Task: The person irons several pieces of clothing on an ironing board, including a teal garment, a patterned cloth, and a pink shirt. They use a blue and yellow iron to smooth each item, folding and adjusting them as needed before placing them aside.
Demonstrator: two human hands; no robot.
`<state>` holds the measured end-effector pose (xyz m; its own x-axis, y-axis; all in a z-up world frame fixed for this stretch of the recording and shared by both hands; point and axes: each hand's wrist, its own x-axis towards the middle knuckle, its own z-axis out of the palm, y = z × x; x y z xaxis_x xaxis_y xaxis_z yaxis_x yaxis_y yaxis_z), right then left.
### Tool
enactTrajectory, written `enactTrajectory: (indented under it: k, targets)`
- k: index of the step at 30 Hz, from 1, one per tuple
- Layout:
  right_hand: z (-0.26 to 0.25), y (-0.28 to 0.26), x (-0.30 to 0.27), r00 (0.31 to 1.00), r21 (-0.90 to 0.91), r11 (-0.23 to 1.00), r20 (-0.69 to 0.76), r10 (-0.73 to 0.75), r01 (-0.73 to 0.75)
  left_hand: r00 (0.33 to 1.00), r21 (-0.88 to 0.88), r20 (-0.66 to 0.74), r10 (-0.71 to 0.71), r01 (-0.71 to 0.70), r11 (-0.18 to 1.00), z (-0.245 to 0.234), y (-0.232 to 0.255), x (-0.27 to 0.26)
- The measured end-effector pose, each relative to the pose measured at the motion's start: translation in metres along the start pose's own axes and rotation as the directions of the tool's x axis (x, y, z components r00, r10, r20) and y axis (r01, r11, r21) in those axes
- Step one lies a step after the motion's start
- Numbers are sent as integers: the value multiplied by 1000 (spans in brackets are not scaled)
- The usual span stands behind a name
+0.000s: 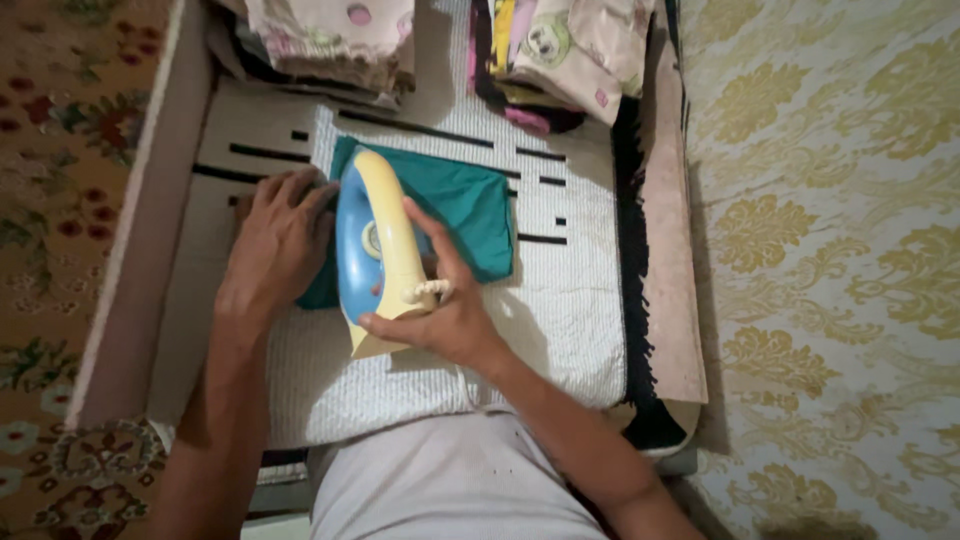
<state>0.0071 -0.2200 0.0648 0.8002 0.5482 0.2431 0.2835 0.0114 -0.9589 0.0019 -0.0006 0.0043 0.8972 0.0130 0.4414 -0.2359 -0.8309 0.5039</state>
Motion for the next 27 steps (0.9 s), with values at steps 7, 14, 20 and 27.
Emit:
enactTrajectory:
  k: [7, 14, 20, 27]
  targets:
    - [-19, 7, 11, 982, 76, 979, 6, 187, -187, 999, 24, 31, -27, 26, 999, -2, 4, 3]
    - [-69, 9, -18, 976, -102, 972, -76, 203, -211, 998, 25, 44, -36, 35, 999, 1, 1, 2]
    - [-92, -7, -79, 953, -98, 958, -173, 250, -270, 998, 37, 48, -51, 49, 998, 0, 2, 1]
    - [-109, 19, -52, 976, -185, 980, -215, 29, -70, 991, 147, 109, 71, -87, 985, -2, 57, 22]
